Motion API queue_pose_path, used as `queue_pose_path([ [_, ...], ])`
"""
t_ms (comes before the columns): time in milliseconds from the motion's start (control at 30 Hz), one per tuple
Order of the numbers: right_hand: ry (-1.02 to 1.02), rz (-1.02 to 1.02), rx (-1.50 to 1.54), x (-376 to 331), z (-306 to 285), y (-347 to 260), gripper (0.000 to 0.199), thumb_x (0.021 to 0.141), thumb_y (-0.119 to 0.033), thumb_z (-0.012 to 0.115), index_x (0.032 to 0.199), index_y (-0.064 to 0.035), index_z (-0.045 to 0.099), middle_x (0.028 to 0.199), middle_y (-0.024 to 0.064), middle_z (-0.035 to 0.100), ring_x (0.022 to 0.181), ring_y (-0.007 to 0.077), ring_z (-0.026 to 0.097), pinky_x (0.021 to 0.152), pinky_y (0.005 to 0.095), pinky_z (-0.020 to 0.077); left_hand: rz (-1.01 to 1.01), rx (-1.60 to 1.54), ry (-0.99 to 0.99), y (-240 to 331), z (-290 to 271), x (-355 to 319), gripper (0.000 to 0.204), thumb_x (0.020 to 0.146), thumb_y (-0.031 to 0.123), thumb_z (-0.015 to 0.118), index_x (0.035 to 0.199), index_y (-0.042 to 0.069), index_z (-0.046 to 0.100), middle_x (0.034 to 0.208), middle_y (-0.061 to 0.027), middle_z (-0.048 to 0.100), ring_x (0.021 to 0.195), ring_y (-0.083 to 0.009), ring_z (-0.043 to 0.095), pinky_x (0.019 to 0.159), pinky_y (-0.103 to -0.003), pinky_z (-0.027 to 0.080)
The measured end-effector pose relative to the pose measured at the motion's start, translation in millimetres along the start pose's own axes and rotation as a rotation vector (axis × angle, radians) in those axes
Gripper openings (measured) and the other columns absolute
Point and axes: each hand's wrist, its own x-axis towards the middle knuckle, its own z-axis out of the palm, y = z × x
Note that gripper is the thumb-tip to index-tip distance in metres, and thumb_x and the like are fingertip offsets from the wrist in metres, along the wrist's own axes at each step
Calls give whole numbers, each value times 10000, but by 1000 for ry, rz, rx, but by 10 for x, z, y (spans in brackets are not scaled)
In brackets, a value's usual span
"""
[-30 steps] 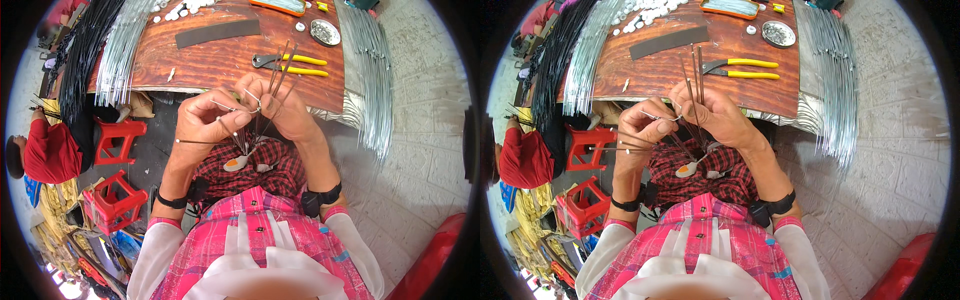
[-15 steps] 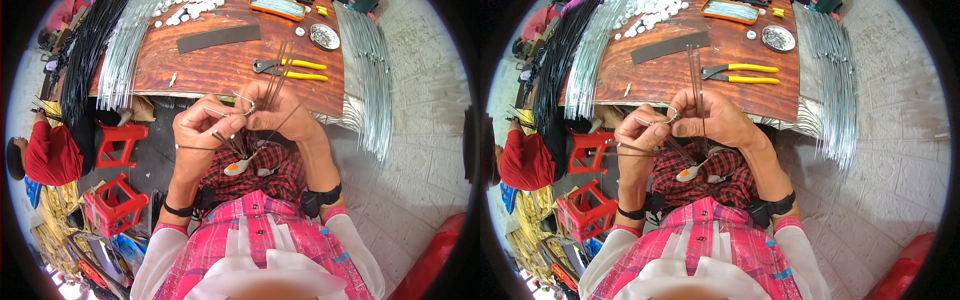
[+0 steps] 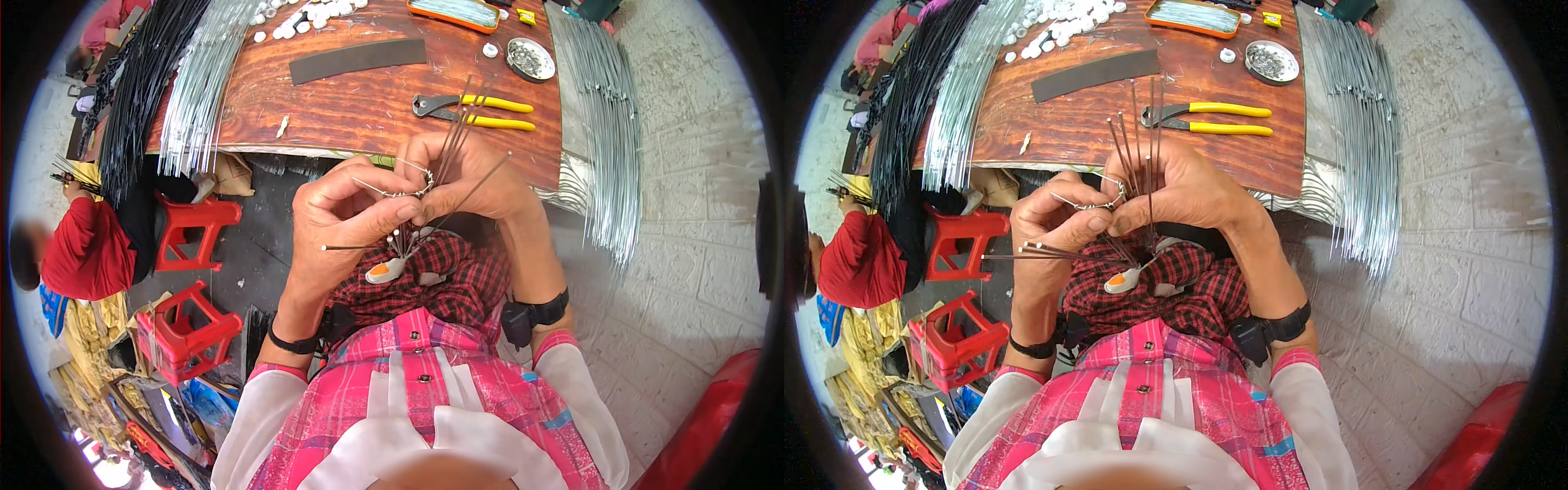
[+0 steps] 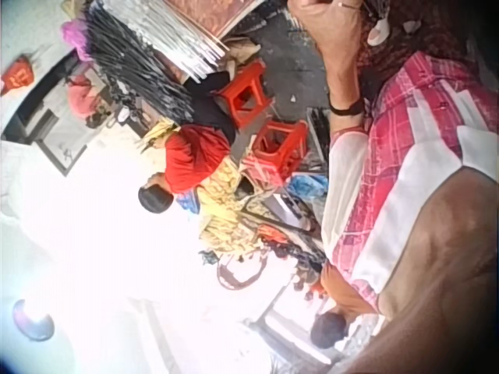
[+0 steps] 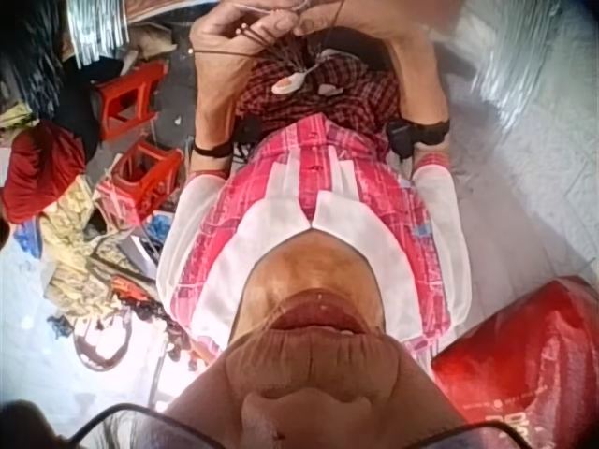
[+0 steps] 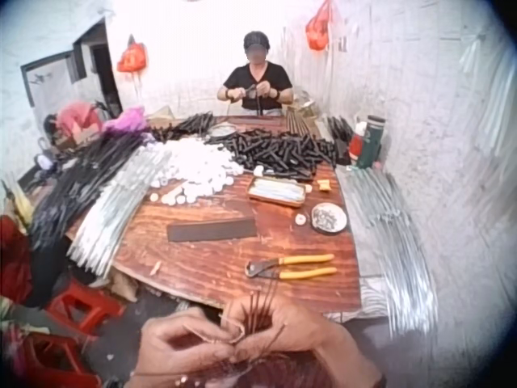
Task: Assembling the metal rib structure and central hub for umbrellas at a factory workstation.
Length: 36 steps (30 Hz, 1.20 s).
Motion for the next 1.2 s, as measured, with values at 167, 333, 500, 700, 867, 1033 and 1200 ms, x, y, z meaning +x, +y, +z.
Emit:
queue_pose_path([
  [167, -52, -69, -5, 5, -40, 105, 252, 712, -82, 815, 869, -55, 619, 772, -40, 599, 725, 63, 564, 651, 233, 458, 23, 47, -36, -10, -26, -6, 141, 770, 10, 750, 899, -1, 691, 843, -33, 624, 712, -67, 574, 616, -198, 439],
  [333, -73, -94, 57, 19, -60, 185, 221, 738, -115, 802, 867, -72, 627, 762, -54, 578, 731, 56, 541, 681, 228, 446, 13, 56, -25, 19, 14, 16, 101, 764, -30, 707, 854, -1, 671, 796, -38, 589, 728, -106, 552, 654, -228, 436],
  [500, -79, -110, 68, 42, -35, 129, 212, 771, -149, 787, 881, -65, 627, 779, -56, 576, 734, 54, 533, 670, 215, 434, -8, 10, -4, 9, -27, 28, 110, 772, -13, 735, 866, -14, 678, 802, -32, 617, 713, -71, 574, 625, -200, 444],
  [700, -113, -131, 35, 26, 25, 49, 231, 792, -179, 775, 907, -53, 620, 799, -46, 581, 732, 53, 536, 648, 209, 432, 2, 19, -42, 120, -54, 15, 139, 723, -28, 764, 835, -6, 686, 791, -32, 616, 717, -97, 583, 639, -225, 451],
  [867, -214, -200, -1, -3, 145, -164, 252, 805, -188, 767, 925, -35, 607, 819, -32, 580, 765, 59, 540, 652, 219, 441, 58, 37, -66, 343, 30, -45, 207, 683, -38, 791, 857, -3, 685, 820, -49, 638, 761, -119, 606, 678, -243, 476],
  [1033, -12, -179, -8, 6, 87, 109, 220, 836, -162, 737, 958, -43, 598, 857, -37, 556, 790, 65, 524, 699, 220, 439, -77, 48, 17, 113, -69, -15, 184, 746, -56, 742, 913, -19, 673, 898, -56, 624, 818, -126, 619, 730, -250, 494],
  [1200, -96, -144, 4, -7, 59, 119, 233, 831, -196, 745, 939, -51, 597, 832, -40, 543, 771, 68, 503, 674, 236, 421, -29, -13, -128, 43, -142, 3, 161, 759, -13, 751, 902, 0, 680, 892, -42, 618, 829, -119, 611, 737, -244, 481],
])
